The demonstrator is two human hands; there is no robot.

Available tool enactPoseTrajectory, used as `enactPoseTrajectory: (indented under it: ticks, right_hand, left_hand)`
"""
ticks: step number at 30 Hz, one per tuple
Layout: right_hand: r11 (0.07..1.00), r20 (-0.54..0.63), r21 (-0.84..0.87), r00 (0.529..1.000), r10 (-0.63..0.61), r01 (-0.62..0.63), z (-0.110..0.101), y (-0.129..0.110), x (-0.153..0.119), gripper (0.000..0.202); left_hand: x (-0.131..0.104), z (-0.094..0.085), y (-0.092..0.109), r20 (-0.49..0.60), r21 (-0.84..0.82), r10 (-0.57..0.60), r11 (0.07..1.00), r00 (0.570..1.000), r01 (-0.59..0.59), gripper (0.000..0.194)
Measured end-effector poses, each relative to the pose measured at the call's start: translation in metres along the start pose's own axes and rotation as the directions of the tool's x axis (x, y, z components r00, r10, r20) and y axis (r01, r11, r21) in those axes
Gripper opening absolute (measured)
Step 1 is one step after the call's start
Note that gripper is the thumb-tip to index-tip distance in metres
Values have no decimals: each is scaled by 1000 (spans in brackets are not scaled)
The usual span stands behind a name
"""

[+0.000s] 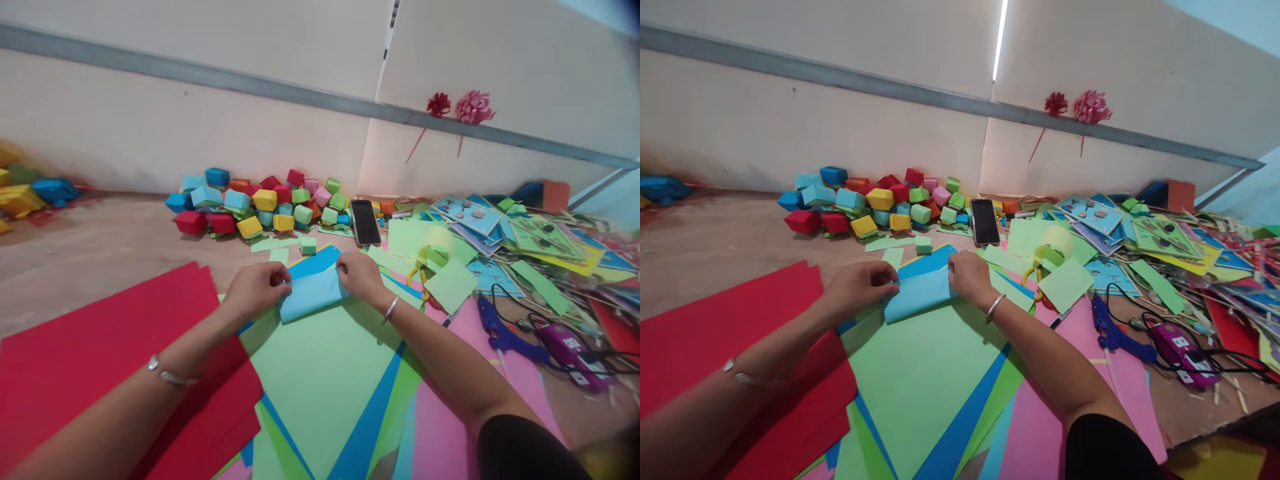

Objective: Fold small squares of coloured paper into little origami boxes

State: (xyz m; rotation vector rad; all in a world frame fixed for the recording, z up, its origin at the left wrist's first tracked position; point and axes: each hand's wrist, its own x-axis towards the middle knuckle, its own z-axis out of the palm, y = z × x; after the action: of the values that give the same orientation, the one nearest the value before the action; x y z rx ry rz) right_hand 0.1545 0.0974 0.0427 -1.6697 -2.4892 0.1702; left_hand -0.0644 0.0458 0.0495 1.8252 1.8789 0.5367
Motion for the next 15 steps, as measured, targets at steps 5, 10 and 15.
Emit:
enactPoseTrajectory:
  ticks: [5,10,15]
  right_hand:
    - [989,-21,-141,999,-43,40,14,-7,-5,26]
    - [966,-6,-249,997,-71,68,25,-9,-7,28]
    - [974,-26,-216,997,-70,63,25,-5,-6,29]
  left_hand:
    - [-1,4,-2,49,-1,4,1000,999,-4,15]
    - [0,7,-4,65,23,-1,1000,998,-1,14]
    - [0,7,-4,96,85,42,995,995,-50,12]
